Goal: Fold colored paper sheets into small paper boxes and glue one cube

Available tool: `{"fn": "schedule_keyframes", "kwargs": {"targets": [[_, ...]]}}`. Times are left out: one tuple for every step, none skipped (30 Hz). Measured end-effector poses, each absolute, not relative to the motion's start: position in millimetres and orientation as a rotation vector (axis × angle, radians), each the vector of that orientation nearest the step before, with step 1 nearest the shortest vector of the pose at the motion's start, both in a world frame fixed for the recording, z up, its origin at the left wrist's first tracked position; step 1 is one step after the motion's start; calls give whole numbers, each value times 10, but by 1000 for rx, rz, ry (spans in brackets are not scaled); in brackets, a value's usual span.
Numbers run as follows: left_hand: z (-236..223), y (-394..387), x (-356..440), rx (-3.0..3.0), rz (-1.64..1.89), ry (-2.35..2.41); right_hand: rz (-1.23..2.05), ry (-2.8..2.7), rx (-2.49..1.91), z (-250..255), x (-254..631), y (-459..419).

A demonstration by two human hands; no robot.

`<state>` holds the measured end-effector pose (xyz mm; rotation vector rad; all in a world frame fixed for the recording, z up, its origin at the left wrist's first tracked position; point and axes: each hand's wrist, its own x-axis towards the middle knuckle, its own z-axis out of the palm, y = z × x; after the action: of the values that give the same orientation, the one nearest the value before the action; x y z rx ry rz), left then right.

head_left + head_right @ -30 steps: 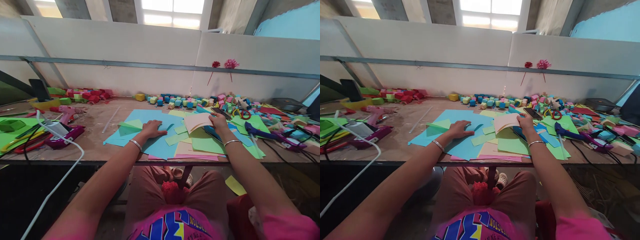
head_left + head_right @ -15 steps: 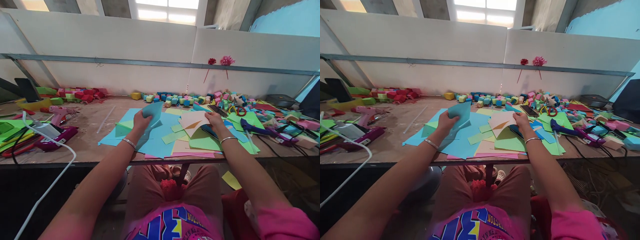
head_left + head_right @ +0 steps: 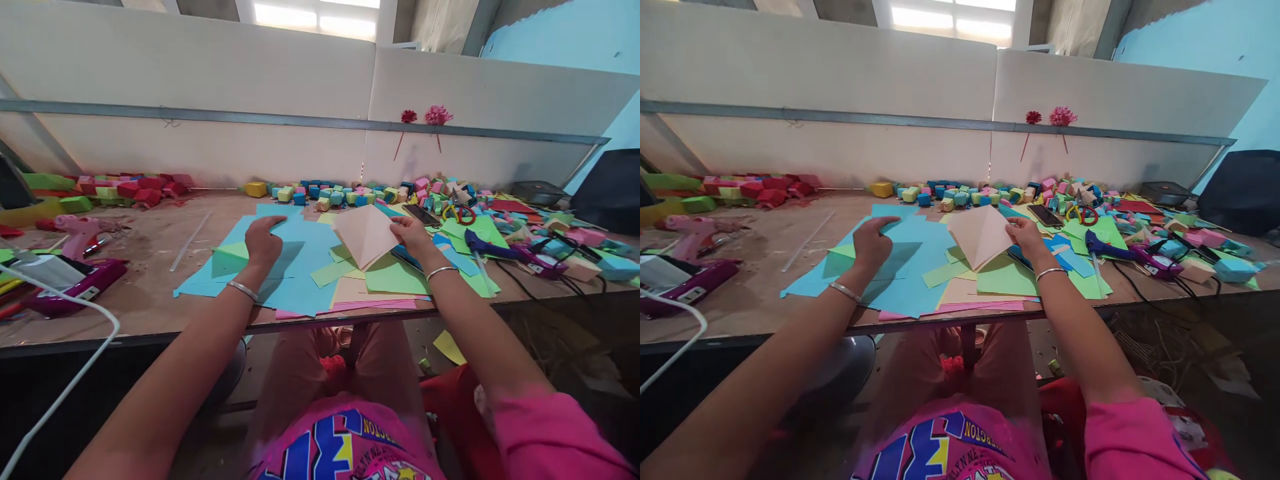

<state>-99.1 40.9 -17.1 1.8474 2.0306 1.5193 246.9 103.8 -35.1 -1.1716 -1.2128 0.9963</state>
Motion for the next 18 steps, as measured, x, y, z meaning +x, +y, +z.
{"fn": "schedule_keyframes", "kwargs": {"targets": [[-195, 422, -986, 1881, 1430, 2037, 977, -1224, -1194, -367, 2469, 1048], [-220, 435, -981, 1906, 1344, 2042, 954, -1236, -1219, -383, 2470, 1058], [-245, 449, -977, 1923, 1267, 2046, 927, -1247, -1244, -397, 2472, 1069], [-265, 462, -975, 1934, 1207, 2049, 898, -1260, -1267, -410, 2476, 1080], [-281, 472, -975, 1942, 1164, 2052, 869, -1271, -1288, -418, 2481, 1090], [-291, 480, -976, 1949, 1136, 2055, 840, -1281, -1307, -423, 2486, 1098], [-297, 485, -978, 1957, 1123, 2058, 814, -1288, -1320, -425, 2490, 1102], [-299, 490, -982, 1963, 1121, 2060, 791, -1293, -1328, -424, 2494, 1105], [-299, 493, -986, 1970, 1125, 2060, 775, -1295, -1329, -421, 2496, 1104], [-298, 497, -989, 1976, 1133, 2057, 765, -1295, -1324, -416, 2497, 1101], [-298, 500, -993, 1982, 1141, 2051, 763, -1292, -1314, -410, 2497, 1096], [-299, 504, -996, 1989, 1150, 2042, 769, -1286, -1299, -403, 2497, 1090], [-301, 507, -999, 1995, 1159, 2031, 780, -1276, -1283, -395, 2496, 1083], [-303, 510, -1001, 2003, 1168, 2020, 795, -1262, -1265, -387, 2497, 1077], [-306, 512, -1004, 2010, 1179, 2011, 811, -1246, -1247, -379, 2498, 1071], [-308, 514, -1007, 2017, 1192, 2004, 827, -1227, -1230, -372, 2500, 1066], [-310, 516, -1009, 2023, 1206, 1999, 843, -1207, -1214, -365, 2503, 1062], [-311, 516, -1012, 2030, 1220, 1995, 859, -1187, -1199, -360, 2506, 1058]]}}
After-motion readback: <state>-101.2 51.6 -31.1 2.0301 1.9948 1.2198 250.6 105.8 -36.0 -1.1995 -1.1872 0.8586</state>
